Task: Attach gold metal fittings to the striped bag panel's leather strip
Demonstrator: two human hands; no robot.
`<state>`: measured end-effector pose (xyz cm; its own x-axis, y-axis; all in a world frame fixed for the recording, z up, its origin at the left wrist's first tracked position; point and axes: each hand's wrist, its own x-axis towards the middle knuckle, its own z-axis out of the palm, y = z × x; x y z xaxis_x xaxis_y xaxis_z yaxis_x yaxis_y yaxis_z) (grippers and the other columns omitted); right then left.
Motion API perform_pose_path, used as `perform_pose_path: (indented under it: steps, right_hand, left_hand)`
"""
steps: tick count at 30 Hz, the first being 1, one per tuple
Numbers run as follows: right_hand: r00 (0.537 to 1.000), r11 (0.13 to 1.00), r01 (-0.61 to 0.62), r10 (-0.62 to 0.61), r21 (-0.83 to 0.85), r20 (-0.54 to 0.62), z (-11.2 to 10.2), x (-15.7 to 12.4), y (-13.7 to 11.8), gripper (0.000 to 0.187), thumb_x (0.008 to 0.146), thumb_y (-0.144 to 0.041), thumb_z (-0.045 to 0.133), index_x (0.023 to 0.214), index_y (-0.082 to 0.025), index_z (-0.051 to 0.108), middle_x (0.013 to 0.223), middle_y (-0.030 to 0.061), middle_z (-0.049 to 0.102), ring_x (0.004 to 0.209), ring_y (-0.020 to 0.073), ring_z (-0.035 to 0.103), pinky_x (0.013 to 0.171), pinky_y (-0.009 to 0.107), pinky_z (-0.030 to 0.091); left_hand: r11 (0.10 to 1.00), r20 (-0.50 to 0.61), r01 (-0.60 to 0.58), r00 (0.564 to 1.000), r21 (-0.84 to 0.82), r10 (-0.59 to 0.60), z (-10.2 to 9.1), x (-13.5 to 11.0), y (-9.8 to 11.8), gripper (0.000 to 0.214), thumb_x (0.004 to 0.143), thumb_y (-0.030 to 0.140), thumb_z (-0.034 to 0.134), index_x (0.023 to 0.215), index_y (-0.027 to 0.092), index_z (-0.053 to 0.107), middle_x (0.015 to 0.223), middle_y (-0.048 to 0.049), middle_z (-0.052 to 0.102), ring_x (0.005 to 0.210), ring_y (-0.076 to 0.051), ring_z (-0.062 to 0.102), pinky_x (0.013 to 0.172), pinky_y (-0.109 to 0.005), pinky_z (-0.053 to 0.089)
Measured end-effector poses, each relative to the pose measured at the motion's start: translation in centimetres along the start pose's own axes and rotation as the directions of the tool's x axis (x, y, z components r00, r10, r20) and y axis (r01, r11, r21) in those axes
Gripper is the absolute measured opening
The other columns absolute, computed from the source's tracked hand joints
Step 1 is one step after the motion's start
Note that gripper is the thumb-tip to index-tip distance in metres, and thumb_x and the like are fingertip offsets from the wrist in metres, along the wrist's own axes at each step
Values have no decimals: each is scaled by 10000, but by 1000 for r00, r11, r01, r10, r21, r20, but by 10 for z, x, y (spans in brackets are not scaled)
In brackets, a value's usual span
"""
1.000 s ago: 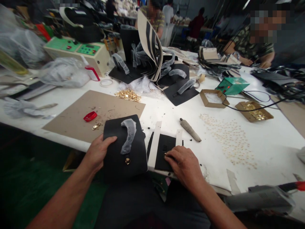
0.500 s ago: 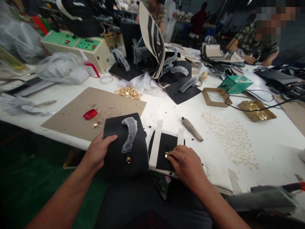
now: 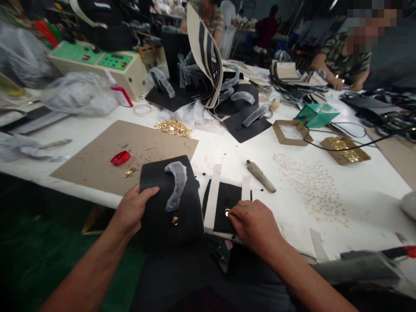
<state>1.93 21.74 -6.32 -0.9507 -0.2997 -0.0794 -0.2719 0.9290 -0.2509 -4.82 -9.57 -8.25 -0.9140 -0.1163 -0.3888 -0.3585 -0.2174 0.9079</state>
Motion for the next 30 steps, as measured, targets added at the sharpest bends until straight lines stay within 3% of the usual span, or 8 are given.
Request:
perform_pose_path:
  steps: [5, 12, 15, 19, 24, 30]
  right_hand:
    - [991, 995, 93, -90, -26, 95, -11, 11, 8, 139, 954, -239, 649, 889, -267, 769, 827, 1, 693, 820, 199, 633, 749, 327, 371]
    - [994, 994, 98, -100, -48, -45, 1, -1, 6, 173, 988, -254, 605, 880, -244, 740, 829, 20, 663, 839, 205, 594, 756, 356, 324]
    - [995, 988, 101, -101, -114, 7, -5, 3, 2, 167, 994, -259, 596, 898, -238, 730, 861, 28, 665, 830, 204, 591, 752, 364, 314]
    - [970, 958, 232, -214, -169, 117, -18, 13, -2, 173, 972, -152, 569, 981, -240, 718, 938, 38, 668, 821, 191, 581, 746, 359, 314]
    - [946, 937, 292, -252, -195, 205, -24, 19, -4, 159, 957, -143, 566, 871, -198, 688, 873, 51, 646, 804, 203, 575, 734, 360, 328]
    - [961, 958, 265, -252, -112, 113, -15, 18, 2, 142, 941, -181, 566, 882, -193, 695, 867, 43, 643, 822, 197, 593, 786, 347, 381]
  left_hand:
    - [1000, -12, 5, 1000, -6, -5, 1, 1, 1, 443, 695, 333, 813, 1081, 143, 704, 897, -59, 771, 704, -210, 721, 694, -301, 597]
    - [1000, -19, 7, 1000, 14, -7, 0, 2, 2, 454, 674, 351, 832, 1053, 142, 699, 915, -65, 772, 780, -235, 736, 731, -308, 601]
    - [1000, -7, 6, 1000, 22, -6, 0, 2, 2, 455, 682, 356, 824, 1067, 147, 701, 914, -66, 773, 783, -242, 736, 696, -299, 594]
    - [999, -20, -12, 1000, 34, 13, 0, 1, 0, 457, 682, 353, 819, 1074, 153, 699, 928, -61, 774, 818, -246, 739, 748, -314, 599]
    - [999, -13, -19, 1000, 29, 20, 1, 0, 0, 434, 691, 343, 814, 1058, 145, 693, 923, -60, 773, 830, -243, 738, 792, -332, 601]
    - [999, -23, -11, 1000, 33, 12, 2, 0, 2, 476, 682, 346, 817, 1096, 143, 698, 924, -62, 772, 804, -237, 735, 754, -316, 601]
